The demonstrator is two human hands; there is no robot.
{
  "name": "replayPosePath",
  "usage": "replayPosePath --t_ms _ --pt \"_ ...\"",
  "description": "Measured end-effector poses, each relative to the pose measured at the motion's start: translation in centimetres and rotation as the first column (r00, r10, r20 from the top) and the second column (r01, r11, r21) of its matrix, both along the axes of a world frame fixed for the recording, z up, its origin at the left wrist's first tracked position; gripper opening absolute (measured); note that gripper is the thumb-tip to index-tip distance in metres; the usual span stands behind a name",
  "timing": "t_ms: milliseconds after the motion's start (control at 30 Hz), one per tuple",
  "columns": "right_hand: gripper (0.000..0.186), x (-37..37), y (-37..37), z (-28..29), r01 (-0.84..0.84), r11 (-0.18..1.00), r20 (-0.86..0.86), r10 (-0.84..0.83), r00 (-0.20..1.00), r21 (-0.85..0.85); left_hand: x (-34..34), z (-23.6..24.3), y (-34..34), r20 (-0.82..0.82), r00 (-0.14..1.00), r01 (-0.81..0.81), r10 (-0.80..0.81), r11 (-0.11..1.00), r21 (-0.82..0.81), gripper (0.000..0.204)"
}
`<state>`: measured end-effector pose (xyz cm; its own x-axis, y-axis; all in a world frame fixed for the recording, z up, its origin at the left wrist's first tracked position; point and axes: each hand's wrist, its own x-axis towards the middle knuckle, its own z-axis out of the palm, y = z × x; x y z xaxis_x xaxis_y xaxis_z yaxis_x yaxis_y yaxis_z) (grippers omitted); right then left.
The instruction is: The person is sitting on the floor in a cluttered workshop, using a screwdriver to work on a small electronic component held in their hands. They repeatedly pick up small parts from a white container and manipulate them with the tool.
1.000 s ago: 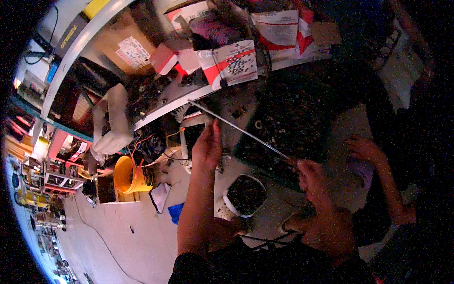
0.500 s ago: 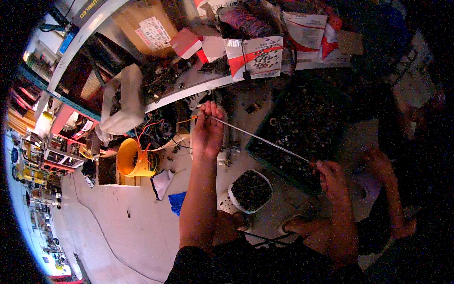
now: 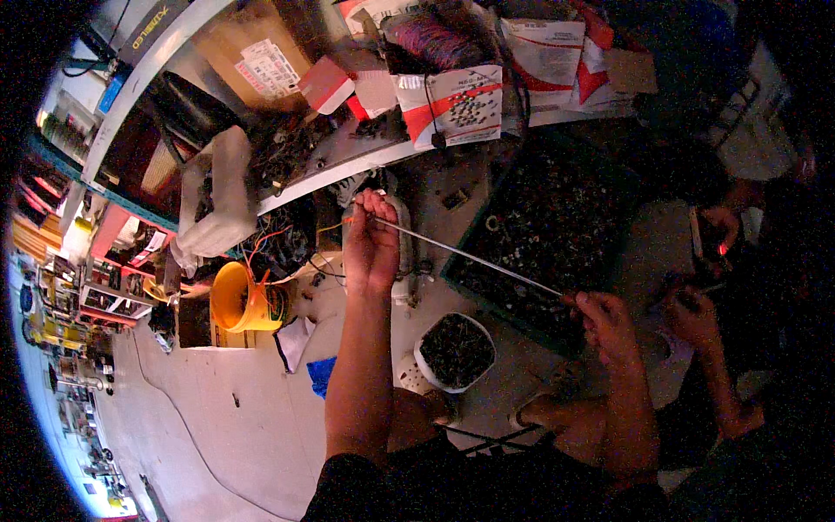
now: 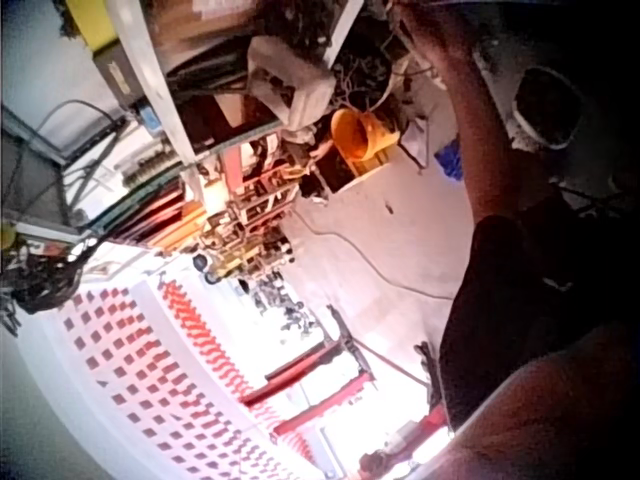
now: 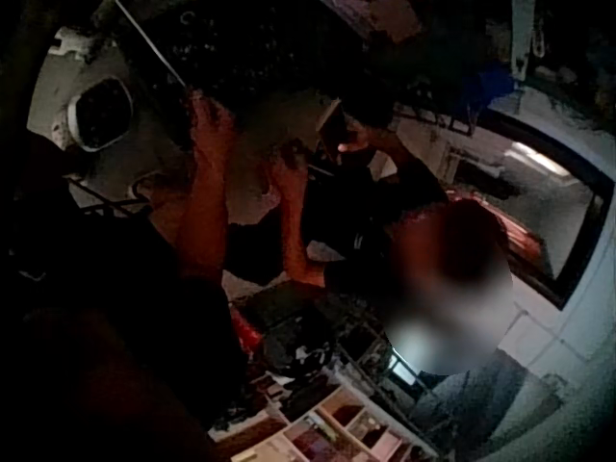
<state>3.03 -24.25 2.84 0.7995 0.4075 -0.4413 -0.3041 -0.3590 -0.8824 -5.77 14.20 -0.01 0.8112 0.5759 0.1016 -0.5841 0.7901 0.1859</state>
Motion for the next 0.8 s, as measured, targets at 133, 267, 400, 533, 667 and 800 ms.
replayPosePath --t_ms 133,267,400,533,667,800 --pt "0.031 0.0 -0.1 0.4 0.036 0.999 -0.069 -0.035 0.997 0.001 0.3 -0.6 0.1 0.068 0.998 0.005 -0.005 1.0 -0.012 0.024" --pt "0.032 -0.1 -0.3 -1.3 0.174 0.984 -0.027 -0.175 0.984 -0.031 0.4 -0.1 -0.4 0.09 0.996 0.031 -0.02 0.993 -0.118 0.024" --pt "0.031 -0.5 0.9 2.1 0.046 0.997 -0.082 -0.051 0.995 -0.06 0.0 -0.2 -0.1 0.021 0.999 -0.037 0.037 0.999 -0.012 0.026" --pt "0.028 -0.8 1.0 1.6 -0.008 0.996 0.077 0.015 0.997 -0.091 0.3 0.6 -0.6 -0.054 0.989 -0.133 0.136 0.99 0.055 0.025" --pt "0.023 -0.6 -0.2 -2.8 -0.042 0.997 0.254 0.058 0.965 -0.069 0.4 0.6 -0.7 -0.121 0.97 -0.193 0.212 0.969 0.154 0.025" --pt "0.027 -1.2 0.9 -0.7 -0.142 0.987 0.285 0.158 0.946 -0.077 0.3 2.4 -1.6 -0.187 0.942 -0.242 0.28 0.948 0.205 0.026"
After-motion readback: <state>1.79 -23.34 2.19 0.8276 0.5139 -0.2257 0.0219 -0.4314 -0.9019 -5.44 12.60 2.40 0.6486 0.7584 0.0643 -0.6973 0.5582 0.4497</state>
